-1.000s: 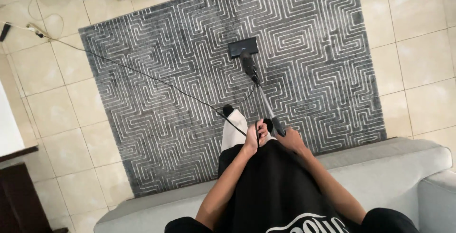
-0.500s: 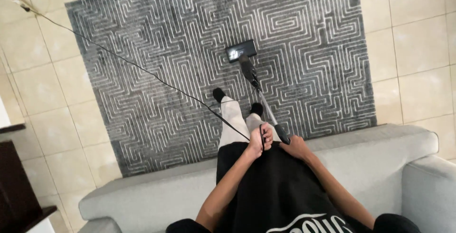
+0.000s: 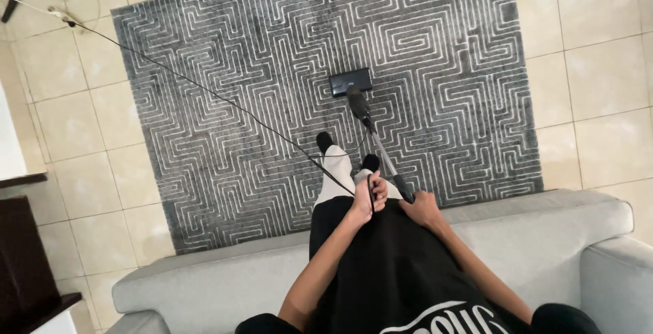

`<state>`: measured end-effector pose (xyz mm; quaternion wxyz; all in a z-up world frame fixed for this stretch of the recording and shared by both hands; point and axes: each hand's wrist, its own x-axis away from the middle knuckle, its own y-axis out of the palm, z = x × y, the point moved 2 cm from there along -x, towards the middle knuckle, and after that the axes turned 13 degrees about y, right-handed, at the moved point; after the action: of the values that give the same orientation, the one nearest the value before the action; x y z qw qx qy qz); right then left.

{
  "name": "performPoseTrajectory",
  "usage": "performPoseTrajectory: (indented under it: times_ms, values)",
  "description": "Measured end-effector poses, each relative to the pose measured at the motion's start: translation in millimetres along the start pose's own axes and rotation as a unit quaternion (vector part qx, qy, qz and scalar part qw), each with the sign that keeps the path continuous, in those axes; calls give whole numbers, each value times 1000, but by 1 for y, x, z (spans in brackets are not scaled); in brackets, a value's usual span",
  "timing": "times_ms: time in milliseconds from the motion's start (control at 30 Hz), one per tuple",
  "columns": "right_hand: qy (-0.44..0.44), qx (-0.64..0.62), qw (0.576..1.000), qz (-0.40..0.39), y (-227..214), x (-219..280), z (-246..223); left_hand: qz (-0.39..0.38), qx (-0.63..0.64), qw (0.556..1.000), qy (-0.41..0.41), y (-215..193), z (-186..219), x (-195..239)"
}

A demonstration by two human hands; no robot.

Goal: The recorder vacuums a patterned area rug in a hotel room and then unplugs the vacuum cleaner.

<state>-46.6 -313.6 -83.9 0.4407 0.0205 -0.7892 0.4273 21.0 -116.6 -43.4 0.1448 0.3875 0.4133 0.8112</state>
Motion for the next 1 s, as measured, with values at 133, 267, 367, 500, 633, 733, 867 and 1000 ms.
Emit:
performPoseTrajectory:
  times_ms: [133,267,367,500,633,733,867,1000]
  values:
    - [0,-40,999,-1,-4,-10,-24,-5,20,1000,9,-3,9,-6]
    - [-11,-44,999,25,-3,-51,-55,2,37,999,28,-9,26,-24]
    - [22,-40,999,8,-16,-71,-93,5,38,999,37,-13,44,-35]
    - [20,-37,998,39,-24,-108,-131,23,54,997,40,-12,80,-64]
    - [25,-66,996,57,-51,-145,-174,3,47,998,51,-13,130,-108]
    - [12,-57,996,74,-72,-169,-210,3,29,999,45,-7,170,-131]
    - [43,-60,996,52,-93,-191,-260,-10,12,999,45,-7,215,-153]
    - [33,-72,995,66,-85,-210,-298,-7,12,999,29,-28,242,-171]
